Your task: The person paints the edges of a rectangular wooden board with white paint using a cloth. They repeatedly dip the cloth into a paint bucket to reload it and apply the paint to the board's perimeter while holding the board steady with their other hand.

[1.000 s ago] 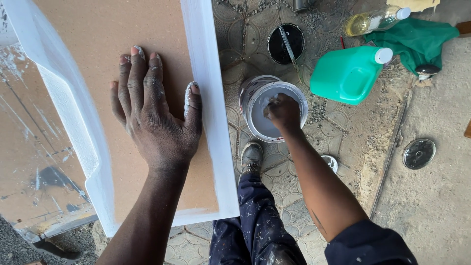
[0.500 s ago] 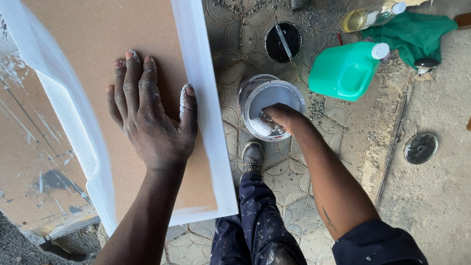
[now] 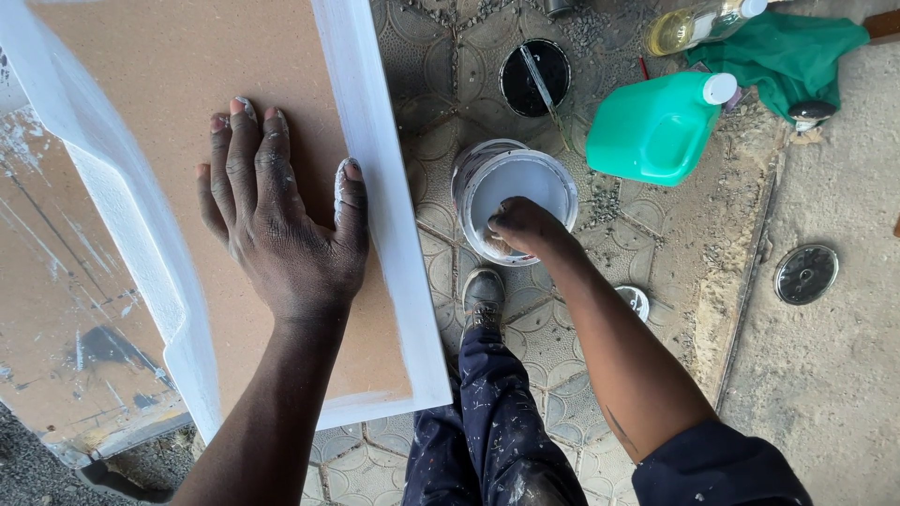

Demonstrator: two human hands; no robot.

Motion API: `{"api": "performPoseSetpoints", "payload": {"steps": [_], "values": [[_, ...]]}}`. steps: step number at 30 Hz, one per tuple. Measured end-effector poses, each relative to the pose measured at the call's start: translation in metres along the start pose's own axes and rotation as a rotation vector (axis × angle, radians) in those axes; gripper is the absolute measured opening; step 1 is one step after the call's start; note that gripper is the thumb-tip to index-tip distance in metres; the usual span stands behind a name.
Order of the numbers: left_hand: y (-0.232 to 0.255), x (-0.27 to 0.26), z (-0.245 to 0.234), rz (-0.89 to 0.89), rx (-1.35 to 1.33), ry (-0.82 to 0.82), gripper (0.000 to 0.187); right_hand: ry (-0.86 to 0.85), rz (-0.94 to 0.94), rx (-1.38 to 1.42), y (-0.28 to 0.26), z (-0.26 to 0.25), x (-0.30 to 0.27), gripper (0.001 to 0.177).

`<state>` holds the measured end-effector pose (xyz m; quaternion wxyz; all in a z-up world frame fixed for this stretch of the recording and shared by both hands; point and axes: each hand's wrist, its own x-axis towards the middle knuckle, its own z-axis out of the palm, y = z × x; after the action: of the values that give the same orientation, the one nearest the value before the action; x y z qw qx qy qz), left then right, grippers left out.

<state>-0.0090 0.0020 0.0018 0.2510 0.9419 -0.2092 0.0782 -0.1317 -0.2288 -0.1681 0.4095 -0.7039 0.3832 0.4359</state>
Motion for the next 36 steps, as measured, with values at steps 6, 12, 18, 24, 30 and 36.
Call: {"api": "performPoseSetpoints", "payload": {"steps": [6, 12, 18, 24, 30, 36], "values": [[0.003, 0.002, -0.002, -0.005, -0.001, 0.000, 0.060, -0.272, -0.047, 0.565, 0.056, -0.009, 0.020, 0.035], [0.001, 0.001, -0.001, -0.007, 0.006, -0.006, 0.060, 0.022, -0.050, 0.563, 0.048, -0.008, 0.009, 0.016], [0.001, 0.000, -0.001, -0.006, 0.008, -0.008, 0.060, 0.131, -0.159, 0.221, 0.023, 0.010, 0.006, 0.015], [0.003, 0.001, -0.002, -0.009, 0.007, 0.000, 0.059, -0.049, -0.087, 0.468, 0.059, 0.011, 0.024, 0.017], [0.001, 0.001, -0.001, 0.000, 0.007, 0.005, 0.060, -0.064, 0.211, 1.007, 0.066, 0.006, -0.008, 0.036], [0.002, 0.001, -0.001, -0.006, 0.015, -0.001, 0.061, 0.283, 0.045, 0.795, 0.036, 0.024, -0.023, 0.020]]}}
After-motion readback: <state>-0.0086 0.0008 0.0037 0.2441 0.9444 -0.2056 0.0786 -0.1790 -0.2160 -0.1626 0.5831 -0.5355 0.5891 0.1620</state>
